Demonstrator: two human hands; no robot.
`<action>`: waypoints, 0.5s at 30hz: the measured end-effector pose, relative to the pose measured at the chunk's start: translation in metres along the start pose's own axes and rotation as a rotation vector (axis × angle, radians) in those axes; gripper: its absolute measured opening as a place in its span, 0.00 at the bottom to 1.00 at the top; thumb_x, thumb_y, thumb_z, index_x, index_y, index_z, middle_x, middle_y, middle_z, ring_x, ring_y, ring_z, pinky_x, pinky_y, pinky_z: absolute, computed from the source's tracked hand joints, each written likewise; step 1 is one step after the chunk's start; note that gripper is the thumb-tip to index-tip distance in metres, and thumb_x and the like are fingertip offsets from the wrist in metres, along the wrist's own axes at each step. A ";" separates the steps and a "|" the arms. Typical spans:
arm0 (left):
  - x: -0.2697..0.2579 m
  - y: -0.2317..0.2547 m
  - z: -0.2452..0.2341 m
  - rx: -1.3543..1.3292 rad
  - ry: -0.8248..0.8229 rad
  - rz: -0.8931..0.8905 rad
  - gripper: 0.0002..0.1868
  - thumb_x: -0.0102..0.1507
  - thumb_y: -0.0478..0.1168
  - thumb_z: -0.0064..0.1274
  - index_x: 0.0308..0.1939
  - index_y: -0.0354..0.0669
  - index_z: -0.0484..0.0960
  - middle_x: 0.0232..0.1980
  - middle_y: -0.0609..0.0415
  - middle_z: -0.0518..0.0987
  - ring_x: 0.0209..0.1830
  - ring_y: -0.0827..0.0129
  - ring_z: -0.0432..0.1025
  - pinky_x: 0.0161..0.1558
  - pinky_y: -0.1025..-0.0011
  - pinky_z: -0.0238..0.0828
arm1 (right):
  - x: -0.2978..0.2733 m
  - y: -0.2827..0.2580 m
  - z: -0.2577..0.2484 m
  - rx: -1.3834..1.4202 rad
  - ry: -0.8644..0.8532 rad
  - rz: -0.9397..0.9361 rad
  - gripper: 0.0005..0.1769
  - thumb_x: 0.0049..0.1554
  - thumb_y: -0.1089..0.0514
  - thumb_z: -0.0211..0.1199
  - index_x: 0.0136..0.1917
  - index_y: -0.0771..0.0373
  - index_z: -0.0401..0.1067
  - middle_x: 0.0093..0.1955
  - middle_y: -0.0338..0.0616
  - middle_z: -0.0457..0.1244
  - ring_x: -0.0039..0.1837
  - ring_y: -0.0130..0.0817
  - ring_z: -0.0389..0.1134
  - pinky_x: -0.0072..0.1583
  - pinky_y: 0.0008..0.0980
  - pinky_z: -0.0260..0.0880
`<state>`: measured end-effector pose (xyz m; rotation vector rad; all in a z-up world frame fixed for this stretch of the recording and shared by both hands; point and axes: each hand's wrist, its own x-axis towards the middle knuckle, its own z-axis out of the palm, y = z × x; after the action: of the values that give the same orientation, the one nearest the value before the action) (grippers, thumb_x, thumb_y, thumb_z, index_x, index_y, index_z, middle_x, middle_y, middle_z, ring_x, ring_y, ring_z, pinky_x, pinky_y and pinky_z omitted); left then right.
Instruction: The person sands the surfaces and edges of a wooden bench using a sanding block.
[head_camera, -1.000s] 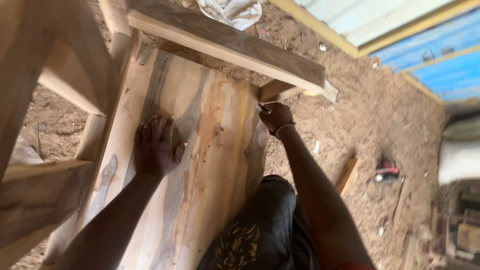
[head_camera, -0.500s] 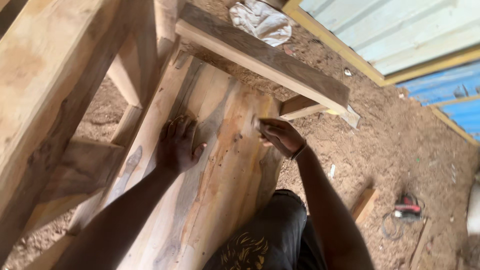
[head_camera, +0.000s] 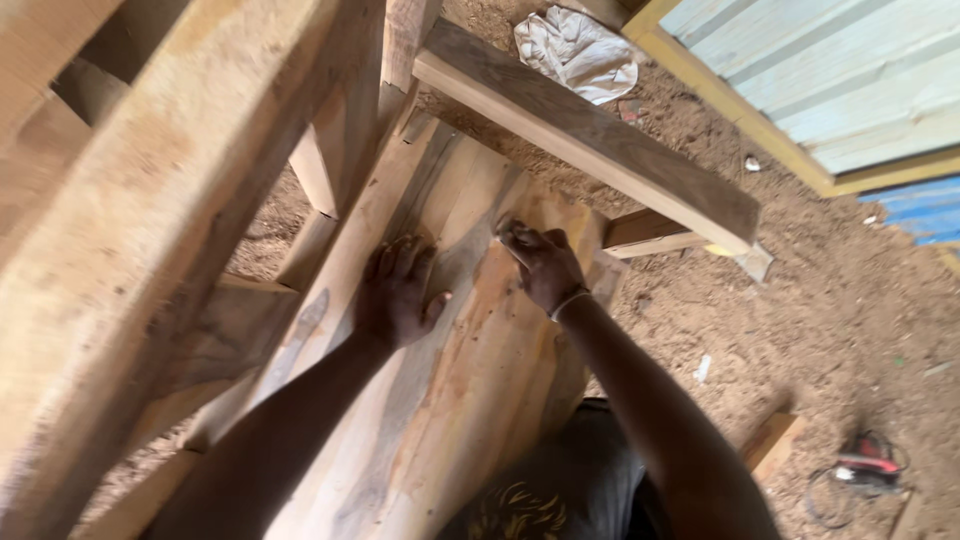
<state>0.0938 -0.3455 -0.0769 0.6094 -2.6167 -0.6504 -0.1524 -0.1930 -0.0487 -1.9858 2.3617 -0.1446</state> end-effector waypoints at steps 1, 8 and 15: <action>0.000 -0.001 -0.001 0.002 0.005 0.008 0.38 0.61 0.59 0.50 0.68 0.38 0.71 0.70 0.39 0.67 0.72 0.45 0.60 0.73 0.47 0.50 | -0.003 -0.003 -0.008 -0.022 -0.015 -0.008 0.25 0.53 0.62 0.61 0.65 0.58 0.74 0.67 0.44 0.65 0.61 0.39 0.69 0.63 0.44 0.64; 0.000 -0.002 0.001 -0.022 0.042 0.031 0.37 0.64 0.59 0.49 0.68 0.35 0.71 0.70 0.36 0.67 0.71 0.44 0.59 0.73 0.47 0.50 | 0.046 -0.017 -0.063 0.041 -0.572 0.476 0.14 0.62 0.51 0.60 0.54 0.61 0.77 0.56 0.52 0.69 0.56 0.43 0.72 0.62 0.40 0.73; -0.002 -0.007 0.012 -0.031 0.092 0.040 0.36 0.63 0.59 0.48 0.67 0.36 0.71 0.69 0.35 0.68 0.71 0.42 0.60 0.71 0.44 0.53 | 0.092 -0.010 -0.034 0.145 -0.464 0.495 0.16 0.54 0.57 0.55 0.50 0.58 0.80 0.57 0.55 0.68 0.59 0.49 0.69 0.64 0.43 0.69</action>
<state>0.0922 -0.3454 -0.0910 0.5621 -2.5227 -0.6346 -0.1616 -0.2843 -0.0121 -1.1617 2.3495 0.1471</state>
